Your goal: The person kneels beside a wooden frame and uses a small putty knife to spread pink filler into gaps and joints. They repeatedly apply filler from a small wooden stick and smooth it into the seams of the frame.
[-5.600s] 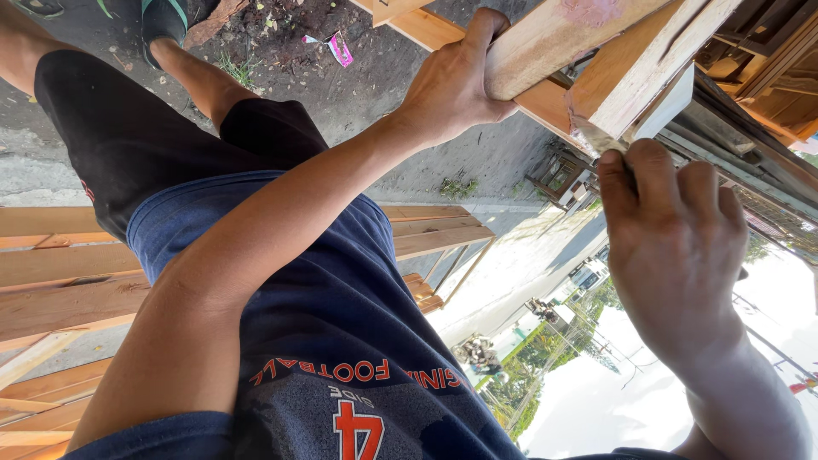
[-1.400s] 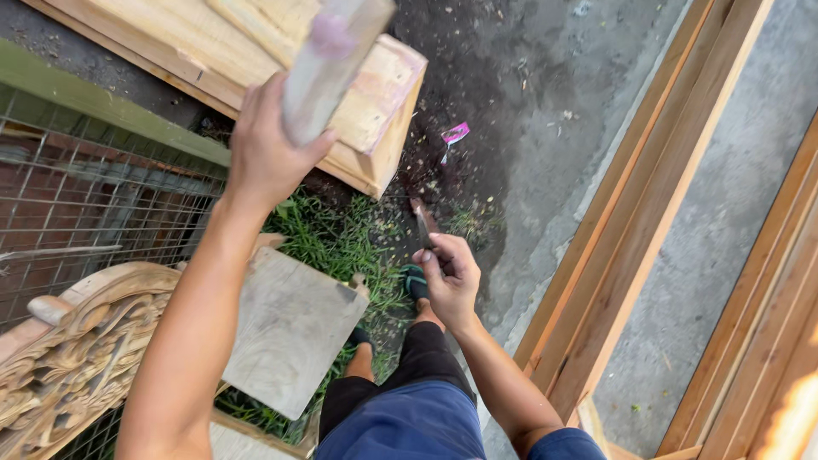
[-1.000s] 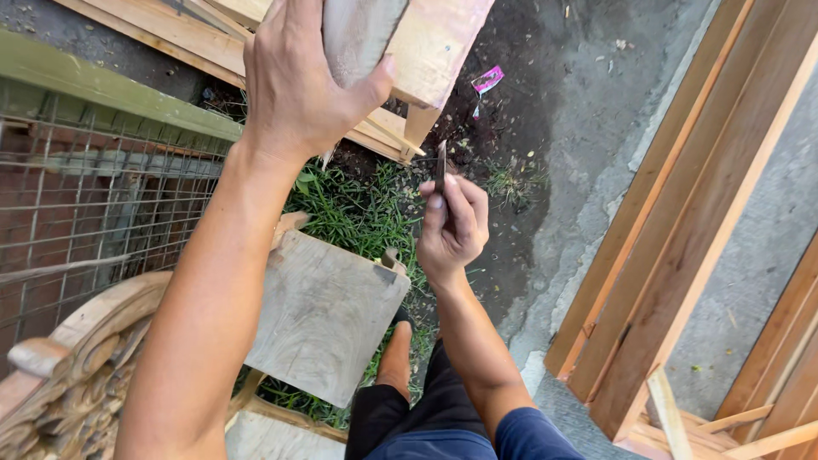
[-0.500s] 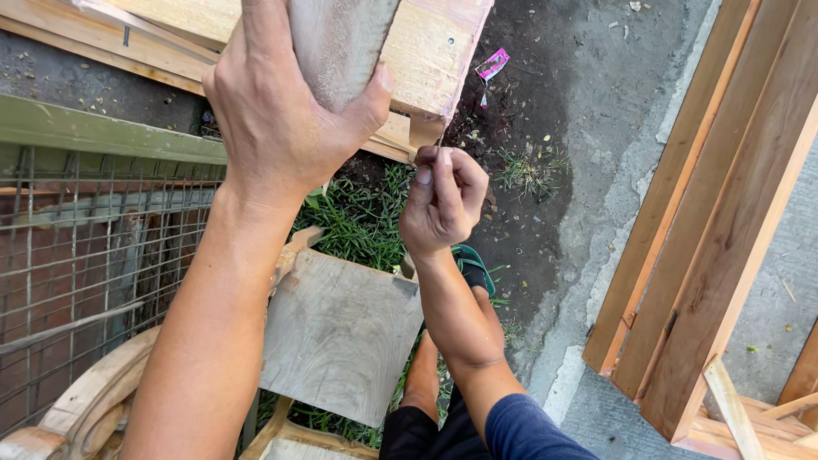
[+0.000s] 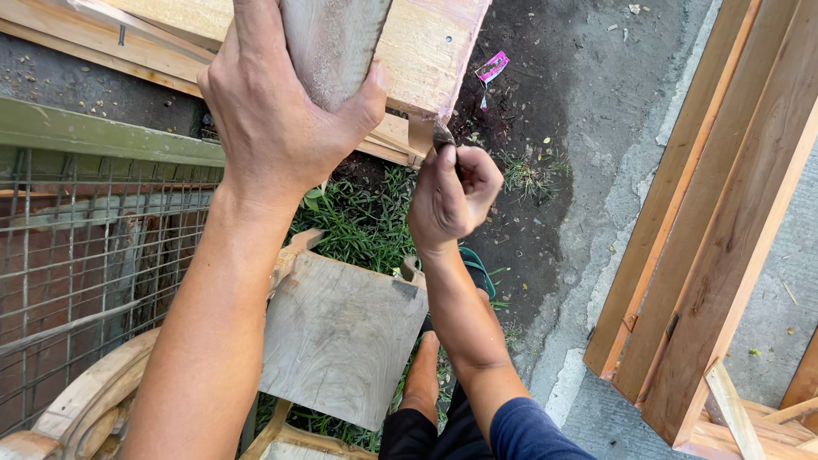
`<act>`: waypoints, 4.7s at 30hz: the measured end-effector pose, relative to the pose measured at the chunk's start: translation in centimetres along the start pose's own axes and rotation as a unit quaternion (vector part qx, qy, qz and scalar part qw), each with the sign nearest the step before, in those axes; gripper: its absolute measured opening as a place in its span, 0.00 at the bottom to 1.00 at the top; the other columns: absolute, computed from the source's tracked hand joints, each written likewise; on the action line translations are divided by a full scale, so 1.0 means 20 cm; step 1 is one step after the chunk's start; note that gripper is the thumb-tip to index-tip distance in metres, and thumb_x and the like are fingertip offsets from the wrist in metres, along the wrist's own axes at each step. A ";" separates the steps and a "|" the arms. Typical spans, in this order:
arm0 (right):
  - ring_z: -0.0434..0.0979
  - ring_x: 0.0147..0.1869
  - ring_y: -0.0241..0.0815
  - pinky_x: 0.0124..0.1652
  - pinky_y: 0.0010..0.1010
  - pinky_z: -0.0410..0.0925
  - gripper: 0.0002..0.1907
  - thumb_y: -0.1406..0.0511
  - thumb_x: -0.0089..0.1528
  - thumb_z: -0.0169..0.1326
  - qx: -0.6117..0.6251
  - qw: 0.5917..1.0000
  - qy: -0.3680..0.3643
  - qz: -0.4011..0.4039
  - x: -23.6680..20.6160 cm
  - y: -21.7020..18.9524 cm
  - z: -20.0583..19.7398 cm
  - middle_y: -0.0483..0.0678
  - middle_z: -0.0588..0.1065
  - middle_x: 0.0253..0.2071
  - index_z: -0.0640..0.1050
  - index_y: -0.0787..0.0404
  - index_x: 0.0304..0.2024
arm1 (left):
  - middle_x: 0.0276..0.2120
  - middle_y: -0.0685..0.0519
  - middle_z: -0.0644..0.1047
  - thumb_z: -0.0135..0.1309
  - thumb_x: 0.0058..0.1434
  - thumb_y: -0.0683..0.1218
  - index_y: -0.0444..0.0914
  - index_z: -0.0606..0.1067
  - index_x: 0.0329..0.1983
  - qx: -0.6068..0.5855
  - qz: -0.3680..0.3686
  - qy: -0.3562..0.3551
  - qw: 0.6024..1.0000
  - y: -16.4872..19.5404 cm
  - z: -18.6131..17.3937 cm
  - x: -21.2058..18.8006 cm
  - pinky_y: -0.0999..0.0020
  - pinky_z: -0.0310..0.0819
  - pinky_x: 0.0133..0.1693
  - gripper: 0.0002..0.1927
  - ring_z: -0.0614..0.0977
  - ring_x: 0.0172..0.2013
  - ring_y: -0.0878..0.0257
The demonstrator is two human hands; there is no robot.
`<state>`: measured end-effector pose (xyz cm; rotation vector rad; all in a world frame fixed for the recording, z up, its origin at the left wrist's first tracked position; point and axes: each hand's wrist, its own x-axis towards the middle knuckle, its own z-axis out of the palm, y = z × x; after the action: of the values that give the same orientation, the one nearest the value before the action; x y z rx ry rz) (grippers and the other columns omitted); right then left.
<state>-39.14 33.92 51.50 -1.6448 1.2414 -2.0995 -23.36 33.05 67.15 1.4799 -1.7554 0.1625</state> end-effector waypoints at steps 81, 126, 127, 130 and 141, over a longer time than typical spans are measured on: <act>0.70 0.46 0.34 0.39 0.23 0.68 0.26 0.81 0.62 0.64 -0.001 0.998 -0.067 -0.007 0.07 -0.06 -0.17 0.46 0.69 0.51 0.77 0.57 0.60 | 0.43 0.39 0.75 0.68 0.65 0.50 0.34 0.64 0.57 0.017 0.023 0.038 0.999 0.05 0.04 -0.04 0.49 0.76 0.45 0.29 0.80 0.43 0.39; 0.73 0.49 0.38 0.41 0.23 0.69 0.24 0.82 0.61 0.64 -0.020 0.996 -0.076 -0.035 0.05 -0.06 -0.12 0.47 0.70 0.52 0.79 0.56 0.56 | 0.38 0.42 0.74 0.69 0.64 0.52 0.34 0.66 0.55 0.042 0.031 0.068 0.996 0.02 0.05 -0.06 0.50 0.75 0.40 0.28 0.80 0.38 0.42; 0.73 0.49 0.38 0.42 0.24 0.70 0.25 0.82 0.62 0.64 -0.020 0.996 -0.080 -0.036 0.05 -0.06 -0.12 0.48 0.69 0.52 0.79 0.57 0.56 | 0.37 0.42 0.74 0.69 0.63 0.52 0.34 0.66 0.54 0.045 0.035 0.069 0.996 0.01 0.05 -0.06 0.50 0.75 0.39 0.29 0.80 0.37 0.42; 0.73 0.49 0.38 0.44 0.25 0.70 0.25 0.82 0.62 0.63 -0.015 0.995 -0.090 -0.039 0.05 -0.06 -0.15 0.48 0.69 0.52 0.78 0.57 0.58 | 0.38 0.42 0.74 0.68 0.62 0.52 0.34 0.67 0.54 0.041 0.033 0.075 0.996 0.02 0.05 -0.06 0.51 0.75 0.39 0.28 0.80 0.37 0.43; 0.74 0.51 0.39 0.45 0.24 0.72 0.25 0.81 0.64 0.62 -0.035 0.985 -0.167 -0.032 0.10 -0.11 -0.14 0.48 0.69 0.52 0.78 0.57 0.60 | 0.38 0.44 0.74 0.70 0.62 0.53 0.34 0.68 0.53 0.056 0.033 0.077 0.995 0.01 0.07 -0.07 0.51 0.74 0.39 0.28 0.80 0.38 0.45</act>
<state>-41.68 35.48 54.51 -1.9903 1.1750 -1.7332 -24.23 33.43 65.42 1.4479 -1.6943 0.4041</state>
